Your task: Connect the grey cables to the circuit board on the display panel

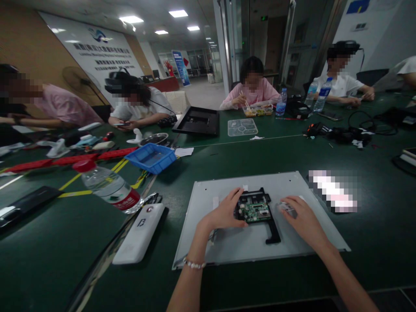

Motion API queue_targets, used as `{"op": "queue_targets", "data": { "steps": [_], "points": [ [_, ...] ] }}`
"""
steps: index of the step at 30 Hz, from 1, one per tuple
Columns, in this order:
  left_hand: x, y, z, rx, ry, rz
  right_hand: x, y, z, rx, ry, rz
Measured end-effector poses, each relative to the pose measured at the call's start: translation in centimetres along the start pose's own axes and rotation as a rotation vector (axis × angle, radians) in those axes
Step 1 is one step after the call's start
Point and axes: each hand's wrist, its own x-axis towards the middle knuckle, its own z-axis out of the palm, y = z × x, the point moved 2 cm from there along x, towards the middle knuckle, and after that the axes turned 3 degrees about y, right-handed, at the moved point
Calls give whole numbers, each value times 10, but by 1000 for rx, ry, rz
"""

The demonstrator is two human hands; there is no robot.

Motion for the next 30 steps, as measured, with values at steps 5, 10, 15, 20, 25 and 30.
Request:
{"op": "queue_targets", "data": {
  "steps": [5,10,15,20,25,30],
  "points": [
    [1,0,0,-1,3,-2,0,-1,2,-24,-24,-4],
    [1,1,0,13,-7,-13,1,-5,0,-21,-29,12],
    [1,1,-1,15,-23,-23,0,-5,0,-4,-24,14],
    [0,1,-1,13,-18,-16,0,2,0,5,11,36],
    [0,0,0,14,-15,-14,0,3,1,10,-33,27],
    [0,-1,1,18,-5,-2,-1,0,-2,49,-50,37]
  ]
}}
